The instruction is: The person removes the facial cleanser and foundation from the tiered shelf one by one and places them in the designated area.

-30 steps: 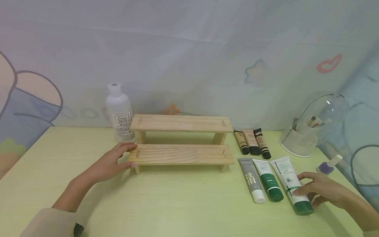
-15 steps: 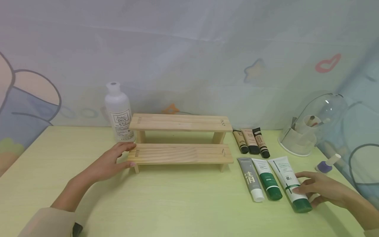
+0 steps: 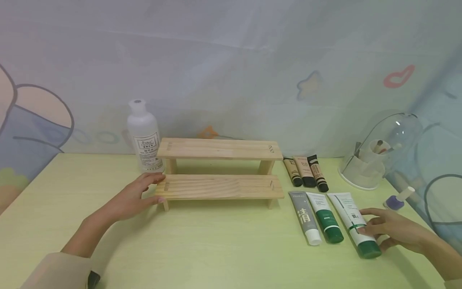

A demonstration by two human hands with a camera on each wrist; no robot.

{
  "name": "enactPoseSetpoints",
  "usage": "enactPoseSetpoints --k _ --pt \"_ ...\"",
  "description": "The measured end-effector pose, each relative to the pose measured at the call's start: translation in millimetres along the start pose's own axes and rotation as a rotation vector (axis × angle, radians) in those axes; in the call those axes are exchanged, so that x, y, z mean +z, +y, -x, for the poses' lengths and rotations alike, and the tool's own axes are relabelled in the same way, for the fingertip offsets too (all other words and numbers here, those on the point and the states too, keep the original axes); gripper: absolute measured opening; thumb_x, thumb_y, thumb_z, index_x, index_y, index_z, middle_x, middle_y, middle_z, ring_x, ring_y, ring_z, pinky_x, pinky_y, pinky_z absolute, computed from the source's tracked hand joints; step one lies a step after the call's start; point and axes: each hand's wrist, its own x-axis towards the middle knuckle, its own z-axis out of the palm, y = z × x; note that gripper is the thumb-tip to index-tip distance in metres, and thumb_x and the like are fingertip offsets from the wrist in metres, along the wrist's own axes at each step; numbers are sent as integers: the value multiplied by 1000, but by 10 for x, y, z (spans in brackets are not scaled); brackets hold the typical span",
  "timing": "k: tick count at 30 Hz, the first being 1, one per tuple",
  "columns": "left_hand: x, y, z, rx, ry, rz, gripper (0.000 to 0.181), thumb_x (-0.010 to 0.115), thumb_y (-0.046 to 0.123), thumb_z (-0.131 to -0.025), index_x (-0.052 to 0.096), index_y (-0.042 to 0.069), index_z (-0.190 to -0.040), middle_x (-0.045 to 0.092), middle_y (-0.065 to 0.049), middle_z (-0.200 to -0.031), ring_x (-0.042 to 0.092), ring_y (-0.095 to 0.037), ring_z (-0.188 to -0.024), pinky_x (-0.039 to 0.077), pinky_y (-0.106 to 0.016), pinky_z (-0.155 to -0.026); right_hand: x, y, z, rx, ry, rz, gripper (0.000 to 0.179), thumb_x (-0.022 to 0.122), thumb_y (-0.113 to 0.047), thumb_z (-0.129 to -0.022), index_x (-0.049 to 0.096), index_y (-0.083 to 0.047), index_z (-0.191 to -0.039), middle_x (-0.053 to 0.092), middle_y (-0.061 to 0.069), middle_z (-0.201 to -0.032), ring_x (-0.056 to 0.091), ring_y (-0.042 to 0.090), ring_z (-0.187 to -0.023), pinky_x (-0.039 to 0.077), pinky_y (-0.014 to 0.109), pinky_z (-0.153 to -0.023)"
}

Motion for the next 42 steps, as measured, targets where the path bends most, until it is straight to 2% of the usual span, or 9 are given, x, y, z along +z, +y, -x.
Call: enactPoseSetpoints --k 8,29,37,42 --pt "-4 -2 3 -7 -2 -3 60 62 26 -88 37 -6 -134 35 -24 -133 38 -41 -117 32 -60 -92 1 -7 -8 -9 -32 -25 70 52 -13 -94 4 18 -134 59 13 -97 60 28 -81 52 41 -60" --pt "-4 -5 7 9 -9 -10 61 62 26 -88 36 -6 -134 37 -24 -133 38 -42 -117 32 -60 -92 3 -27 5 14 51 82 72 54 -17 -92 7 18 -134 54 15 -100 59 29 -83 53 46 -64" --pt "-120 19 47 -51 -6 -28 68 60 34 -89 30 -3 -139 32 -25 -138 34 -44 -122 30 -62 -93 -28 -204 -10 -37 159 232 70 55 -17 -92 12 18 -134 48 27 -112 58 28 -91 53 42 -70" --pt "-246 35 54 -61 18 -63 66 59 30 -90 29 -4 -139 29 -27 -140 30 -46 -124 27 -62 -94 15 -426 -114 -121 266 419 67 58 -19 -91 21 18 -133 49 32 -112 58 33 -94 54 37 -69"
